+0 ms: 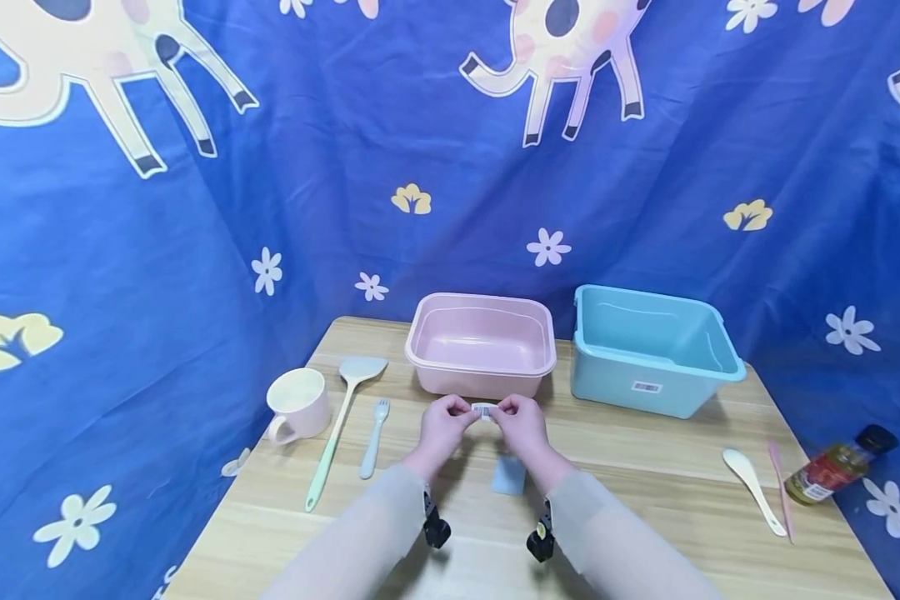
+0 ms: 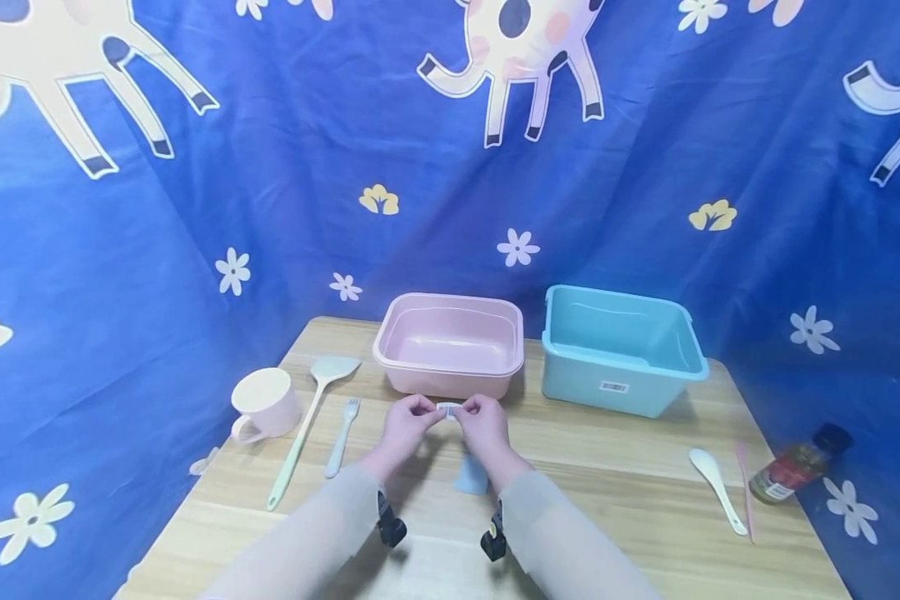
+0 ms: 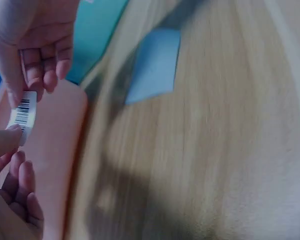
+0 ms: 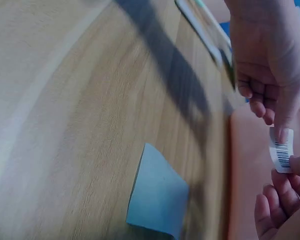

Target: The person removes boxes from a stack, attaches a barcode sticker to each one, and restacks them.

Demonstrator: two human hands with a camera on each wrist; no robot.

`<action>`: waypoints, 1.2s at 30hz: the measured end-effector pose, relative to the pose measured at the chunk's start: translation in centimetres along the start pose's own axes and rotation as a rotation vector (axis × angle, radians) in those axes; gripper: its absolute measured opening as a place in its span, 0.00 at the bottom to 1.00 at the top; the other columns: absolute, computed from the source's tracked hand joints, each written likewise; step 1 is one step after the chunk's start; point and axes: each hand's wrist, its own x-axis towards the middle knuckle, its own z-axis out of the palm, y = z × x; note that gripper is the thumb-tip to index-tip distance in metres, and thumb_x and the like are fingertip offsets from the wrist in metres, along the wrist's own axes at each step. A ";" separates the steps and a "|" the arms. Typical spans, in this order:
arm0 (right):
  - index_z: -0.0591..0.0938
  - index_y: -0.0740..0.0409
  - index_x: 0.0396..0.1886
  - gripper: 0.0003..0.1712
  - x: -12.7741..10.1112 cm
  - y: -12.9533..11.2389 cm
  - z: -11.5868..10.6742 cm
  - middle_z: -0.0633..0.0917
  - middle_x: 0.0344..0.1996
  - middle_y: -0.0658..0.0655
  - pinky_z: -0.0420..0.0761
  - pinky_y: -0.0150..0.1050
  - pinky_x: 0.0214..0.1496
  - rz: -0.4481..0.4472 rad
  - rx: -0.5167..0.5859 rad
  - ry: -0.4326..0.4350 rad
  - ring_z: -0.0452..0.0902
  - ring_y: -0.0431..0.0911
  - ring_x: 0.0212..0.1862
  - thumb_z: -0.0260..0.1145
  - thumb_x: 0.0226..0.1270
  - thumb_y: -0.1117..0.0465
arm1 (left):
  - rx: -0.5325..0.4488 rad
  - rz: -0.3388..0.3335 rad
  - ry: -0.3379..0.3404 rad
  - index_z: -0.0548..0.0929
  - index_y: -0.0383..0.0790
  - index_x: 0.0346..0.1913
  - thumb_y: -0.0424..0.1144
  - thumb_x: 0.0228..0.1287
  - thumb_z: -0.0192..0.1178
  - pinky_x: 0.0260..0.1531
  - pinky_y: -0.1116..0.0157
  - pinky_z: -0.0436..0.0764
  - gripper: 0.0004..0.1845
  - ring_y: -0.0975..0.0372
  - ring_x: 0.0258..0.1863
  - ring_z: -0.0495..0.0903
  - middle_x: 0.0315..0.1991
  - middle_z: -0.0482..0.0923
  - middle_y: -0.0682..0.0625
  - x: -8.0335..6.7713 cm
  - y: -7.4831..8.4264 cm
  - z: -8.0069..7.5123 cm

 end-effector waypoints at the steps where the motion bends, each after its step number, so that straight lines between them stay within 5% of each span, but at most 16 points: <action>1: 0.82 0.60 0.24 0.08 0.2 0.2 0.1 0.77 0.20 0.50 0.73 0.37 0.29 0.001 -0.004 0.018 0.71 0.43 0.24 0.72 0.60 0.64 | -0.002 -0.005 0.005 0.82 0.35 0.27 0.30 0.55 0.72 0.28 0.66 0.75 0.07 0.63 0.24 0.73 0.23 0.75 0.52 0.2 0.0 0.2; 16: 0.84 0.62 0.27 0.05 2.6 1.1 3.1 0.81 0.22 0.52 0.75 0.39 0.34 0.082 0.077 0.187 0.74 0.46 0.28 0.73 0.58 0.66 | 0.015 -0.044 0.158 0.82 0.38 0.27 0.32 0.57 0.71 0.30 0.63 0.73 0.07 0.61 0.26 0.74 0.23 0.76 0.51 2.2 -1.3 1.5; 25: 0.85 0.65 0.29 0.05 3.4 0.1 3.8 0.83 0.25 0.55 0.77 0.43 0.41 0.187 0.152 0.260 0.77 0.50 0.33 0.74 0.56 0.67 | 0.014 -0.066 0.171 0.82 0.38 0.27 0.34 0.57 0.71 0.30 0.64 0.74 0.08 0.61 0.25 0.73 0.23 0.76 0.52 3.4 -1.3 1.7; 36: 0.85 0.66 0.30 0.05 3.7 0.0 4.6 0.85 0.27 0.57 0.75 0.48 0.48 0.204 0.210 0.329 0.79 0.54 0.37 0.74 0.53 0.70 | 0.059 -0.042 0.199 0.82 0.38 0.25 0.35 0.57 0.71 0.31 0.62 0.73 0.09 0.61 0.24 0.73 0.21 0.76 0.54 4.0 -1.1 1.9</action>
